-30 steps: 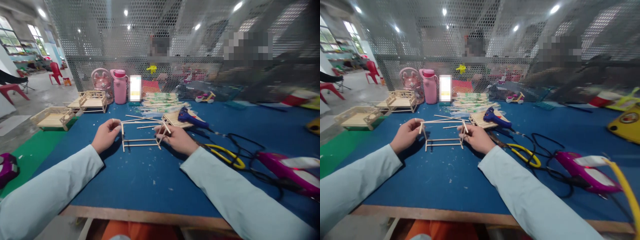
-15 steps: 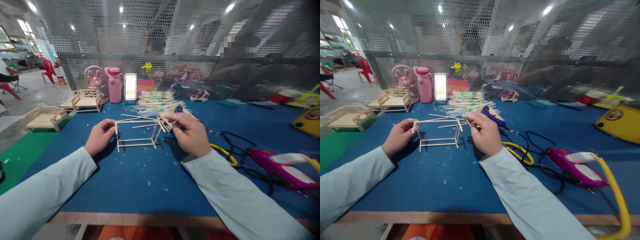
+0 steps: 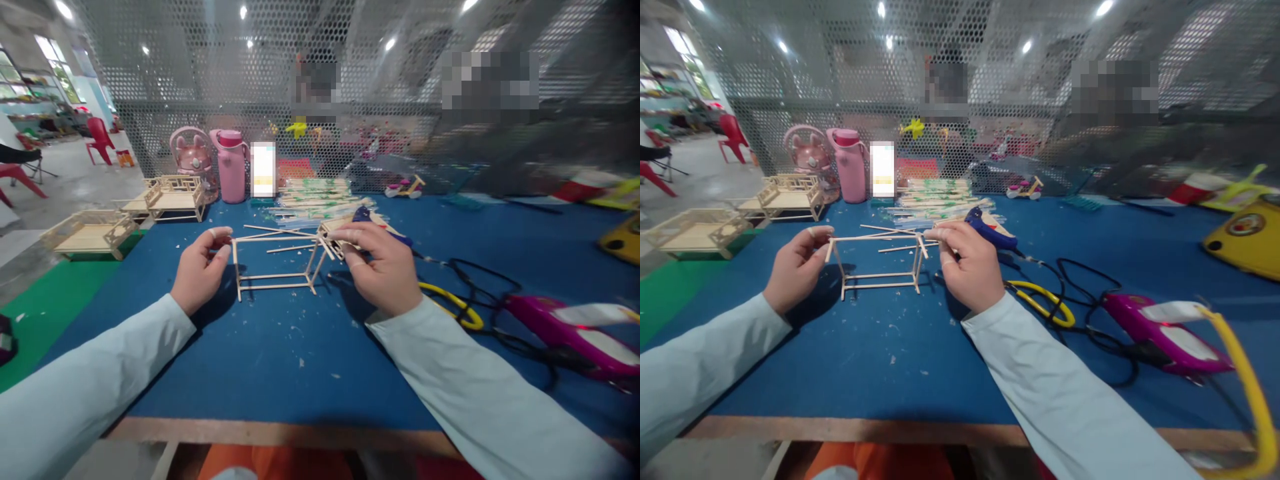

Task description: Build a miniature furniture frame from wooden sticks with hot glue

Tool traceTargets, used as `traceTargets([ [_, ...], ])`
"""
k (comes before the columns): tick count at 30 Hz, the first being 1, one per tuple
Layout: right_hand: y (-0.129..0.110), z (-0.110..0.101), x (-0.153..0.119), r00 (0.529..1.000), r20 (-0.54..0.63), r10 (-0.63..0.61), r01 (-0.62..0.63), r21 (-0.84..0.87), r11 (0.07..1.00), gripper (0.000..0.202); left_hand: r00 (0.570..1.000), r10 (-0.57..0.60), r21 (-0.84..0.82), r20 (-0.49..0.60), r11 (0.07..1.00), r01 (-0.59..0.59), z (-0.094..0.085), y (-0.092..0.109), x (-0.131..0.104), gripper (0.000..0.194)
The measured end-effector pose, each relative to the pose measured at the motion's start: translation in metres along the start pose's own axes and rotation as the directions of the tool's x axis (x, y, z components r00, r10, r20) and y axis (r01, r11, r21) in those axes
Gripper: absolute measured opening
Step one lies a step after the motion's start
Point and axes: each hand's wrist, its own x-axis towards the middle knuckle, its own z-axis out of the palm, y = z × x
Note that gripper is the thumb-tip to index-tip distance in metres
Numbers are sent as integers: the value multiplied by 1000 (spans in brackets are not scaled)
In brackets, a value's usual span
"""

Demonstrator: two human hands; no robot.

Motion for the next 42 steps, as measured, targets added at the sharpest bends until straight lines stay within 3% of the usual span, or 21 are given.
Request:
traceTargets([
  [8, -2, 2, -1, 999, 17, -31, 30, 25, 999, 32, 999, -13, 43, 45, 999, 11, 1, 1, 0, 26],
  [14, -1, 2, 0, 999, 11, -47, 47, -8, 999, 27, 995, 79, 38, -60, 996, -77, -2, 6, -1, 25],
  [16, 0, 2, 1, 999, -8, -42, 41, -30, 999, 26, 996, 75, 28, -43, 997, -74, -2, 6, 0, 27],
  [21, 4, 0, 1, 998, -61, 24, -28, -57, 998, 26, 984, -98, -78, 148, 991, 110, -1, -1, 2, 40],
  [24, 8, -2, 2, 995, -60, 80, -84, -75, 994, 26, 933, -161, -104, 322, 973, 204, -4, -5, 4, 37],
  [28, 18, -4, 3, 988, 23, 155, -152, -82, 985, 25, 862, -157, -48, 482, 978, 205, -8, -8, 4, 29],
  [30, 21, -4, 3, 955, 201, 219, -205, -87, 975, 25, 852, -148, -35, 503, 981, 191, -8, -9, 4, 28],
  [31, 22, -4, 3, 914, 321, 249, -231, -93, 968, 25, 851, -144, -34, 506, 982, 186, -8, -9, 4, 29],
  [34, 20, -2, 1, 737, 615, 279, -275, -103, 956, 20, 841, -127, -32, 526, 985, 169, -9, -9, 4, 30],
  [38, 16, 3, -1, 669, 701, 247, -278, -72, 958, 14, 831, -102, -30, 546, 990, 141, -8, -6, 3, 30],
  [42, 15, 7, -3, 661, 712, 237, -283, -56, 958, 16, 836, -75, -16, 544, 995, 100, -6, -6, 1, 28],
])
